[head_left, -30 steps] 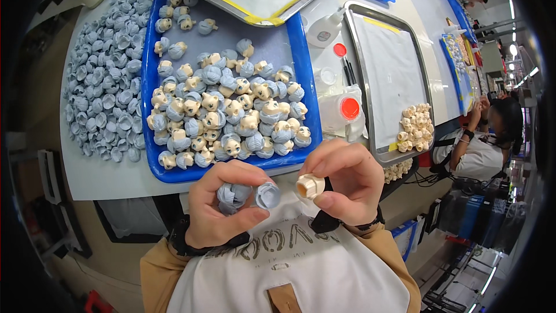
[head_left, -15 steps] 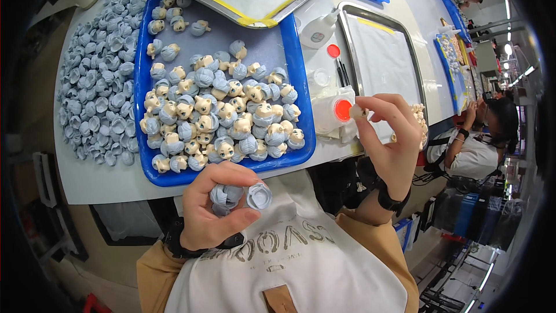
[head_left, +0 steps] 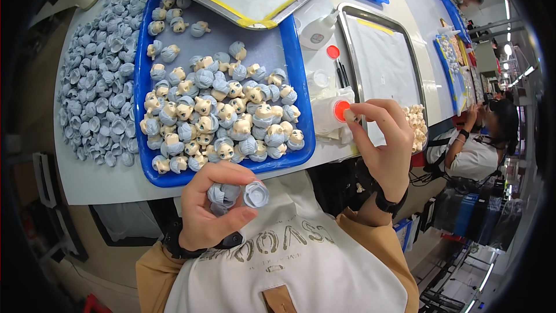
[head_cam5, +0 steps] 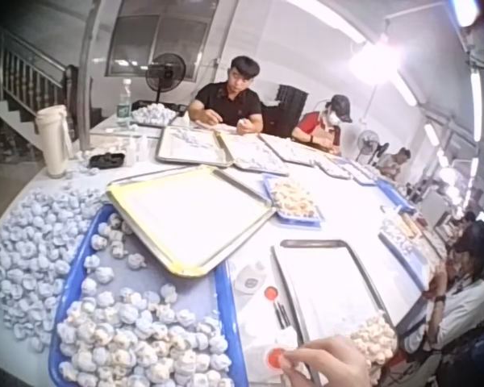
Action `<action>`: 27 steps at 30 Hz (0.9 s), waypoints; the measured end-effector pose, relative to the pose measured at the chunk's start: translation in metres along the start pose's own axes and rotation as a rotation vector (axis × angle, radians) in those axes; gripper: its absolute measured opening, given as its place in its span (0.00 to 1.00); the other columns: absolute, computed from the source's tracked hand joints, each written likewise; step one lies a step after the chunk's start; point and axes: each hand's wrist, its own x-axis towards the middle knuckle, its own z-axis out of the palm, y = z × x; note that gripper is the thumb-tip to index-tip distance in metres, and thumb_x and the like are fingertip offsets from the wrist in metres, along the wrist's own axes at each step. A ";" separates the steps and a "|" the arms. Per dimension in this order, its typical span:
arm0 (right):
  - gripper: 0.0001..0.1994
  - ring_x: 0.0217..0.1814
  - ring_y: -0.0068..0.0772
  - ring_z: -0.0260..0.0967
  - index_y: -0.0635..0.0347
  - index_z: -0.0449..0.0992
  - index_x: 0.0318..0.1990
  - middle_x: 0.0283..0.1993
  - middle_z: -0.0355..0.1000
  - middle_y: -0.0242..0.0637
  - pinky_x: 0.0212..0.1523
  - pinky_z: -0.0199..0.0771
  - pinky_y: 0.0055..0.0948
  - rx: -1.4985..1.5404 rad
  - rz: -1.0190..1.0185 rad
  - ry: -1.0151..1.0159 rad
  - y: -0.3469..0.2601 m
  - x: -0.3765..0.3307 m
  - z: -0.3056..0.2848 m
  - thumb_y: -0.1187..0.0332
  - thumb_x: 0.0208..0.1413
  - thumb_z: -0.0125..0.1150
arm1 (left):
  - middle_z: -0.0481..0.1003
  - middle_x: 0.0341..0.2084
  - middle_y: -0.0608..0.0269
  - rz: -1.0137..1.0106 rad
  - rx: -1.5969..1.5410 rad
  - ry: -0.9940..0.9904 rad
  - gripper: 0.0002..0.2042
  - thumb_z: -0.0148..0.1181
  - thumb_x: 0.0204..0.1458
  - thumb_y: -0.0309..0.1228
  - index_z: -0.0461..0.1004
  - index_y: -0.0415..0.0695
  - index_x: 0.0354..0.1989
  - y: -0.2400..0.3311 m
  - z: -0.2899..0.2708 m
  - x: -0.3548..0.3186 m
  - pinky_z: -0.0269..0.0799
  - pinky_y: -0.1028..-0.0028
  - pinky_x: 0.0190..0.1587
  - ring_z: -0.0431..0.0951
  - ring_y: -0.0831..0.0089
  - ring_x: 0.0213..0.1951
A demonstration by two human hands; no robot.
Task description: The person repeatedly picks up small, light-blue, flower-shaped objects and inserts small, beige, cylindrical pieces into their centers. The person uses a small red-capped bottle to apply a substance, likely glue, to the beige pieces before insertion. The assembled items are placed into a blue tray on the table.
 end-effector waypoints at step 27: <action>0.26 0.31 0.31 0.67 0.63 0.75 0.44 0.33 0.69 0.34 0.30 0.65 0.25 0.599 -0.334 -0.236 -0.056 -0.021 0.028 0.66 0.32 0.72 | 0.73 0.36 0.59 -0.150 -0.002 0.018 0.15 0.68 0.41 0.25 0.70 0.38 0.37 -0.001 0.006 -0.002 0.66 0.77 0.40 0.71 0.78 0.38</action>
